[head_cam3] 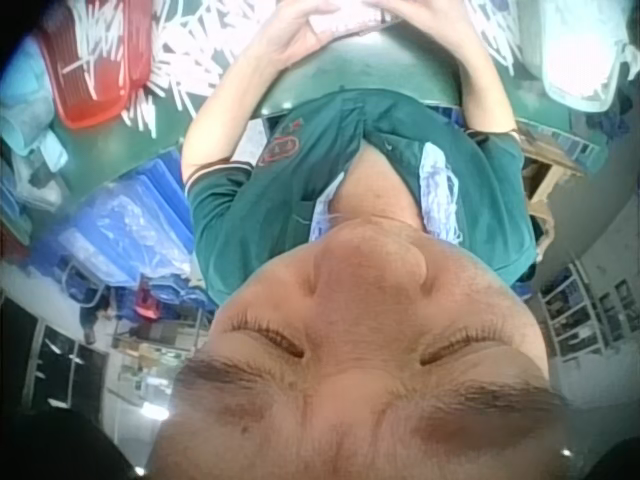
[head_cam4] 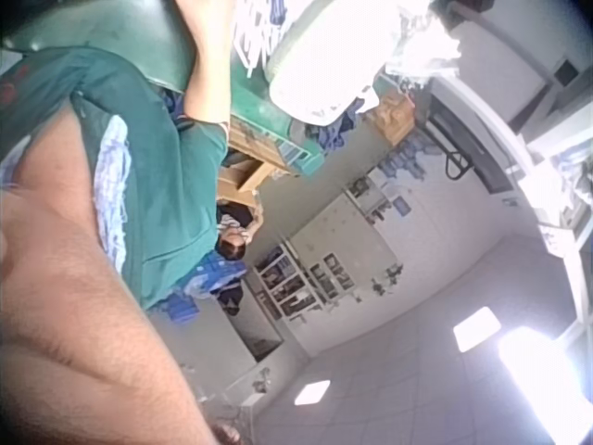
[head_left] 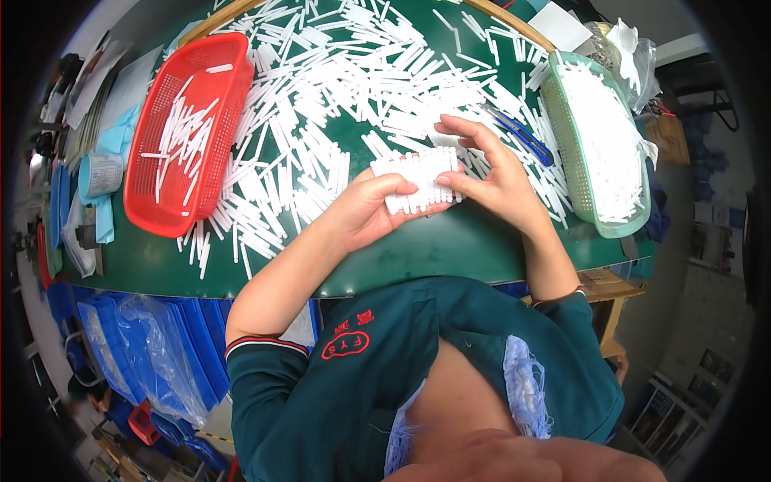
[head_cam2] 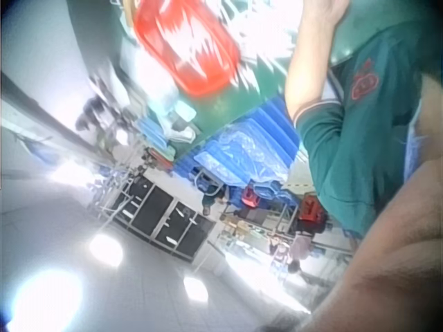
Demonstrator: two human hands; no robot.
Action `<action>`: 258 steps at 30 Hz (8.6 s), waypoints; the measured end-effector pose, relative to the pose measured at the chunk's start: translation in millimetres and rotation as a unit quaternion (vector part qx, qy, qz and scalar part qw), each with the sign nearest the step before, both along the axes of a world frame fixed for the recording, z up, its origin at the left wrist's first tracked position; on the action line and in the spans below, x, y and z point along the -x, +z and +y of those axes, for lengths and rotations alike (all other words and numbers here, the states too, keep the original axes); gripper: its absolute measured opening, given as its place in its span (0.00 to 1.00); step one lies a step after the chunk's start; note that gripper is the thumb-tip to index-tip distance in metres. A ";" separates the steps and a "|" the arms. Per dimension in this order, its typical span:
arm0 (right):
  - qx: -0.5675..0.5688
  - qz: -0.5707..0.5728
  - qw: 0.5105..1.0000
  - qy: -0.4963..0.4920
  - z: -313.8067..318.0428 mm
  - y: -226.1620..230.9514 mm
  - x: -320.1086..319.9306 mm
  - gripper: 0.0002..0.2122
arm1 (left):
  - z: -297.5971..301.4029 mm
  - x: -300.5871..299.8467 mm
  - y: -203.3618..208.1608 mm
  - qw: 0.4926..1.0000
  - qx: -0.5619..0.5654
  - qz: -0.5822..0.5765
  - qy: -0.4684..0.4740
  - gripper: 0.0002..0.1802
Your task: The person sorts and aligns small white plastic components on a table by hand.
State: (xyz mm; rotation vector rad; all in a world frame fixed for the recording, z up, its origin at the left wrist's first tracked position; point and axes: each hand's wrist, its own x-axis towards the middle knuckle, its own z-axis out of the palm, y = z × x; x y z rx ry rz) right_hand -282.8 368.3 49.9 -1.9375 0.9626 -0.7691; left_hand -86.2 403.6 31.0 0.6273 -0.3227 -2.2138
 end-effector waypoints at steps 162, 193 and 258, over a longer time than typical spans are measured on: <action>0.174 0.083 0.976 0.097 5.8 10.4 -3.4 0.25 | 4.2 11.1 -6.8 0.991 -0.048 0.110 -0.065 0.61; 0.124 0.044 0.985 0.109 -0.6 8.4 4.5 0.49 | -3.3 2.3 2.8 0.974 -0.011 0.223 -0.037 0.67; 0.340 0.122 0.932 0.036 -6.7 8.9 2.2 0.38 | -12.1 -17.2 10.2 0.988 0.041 0.151 0.006 0.66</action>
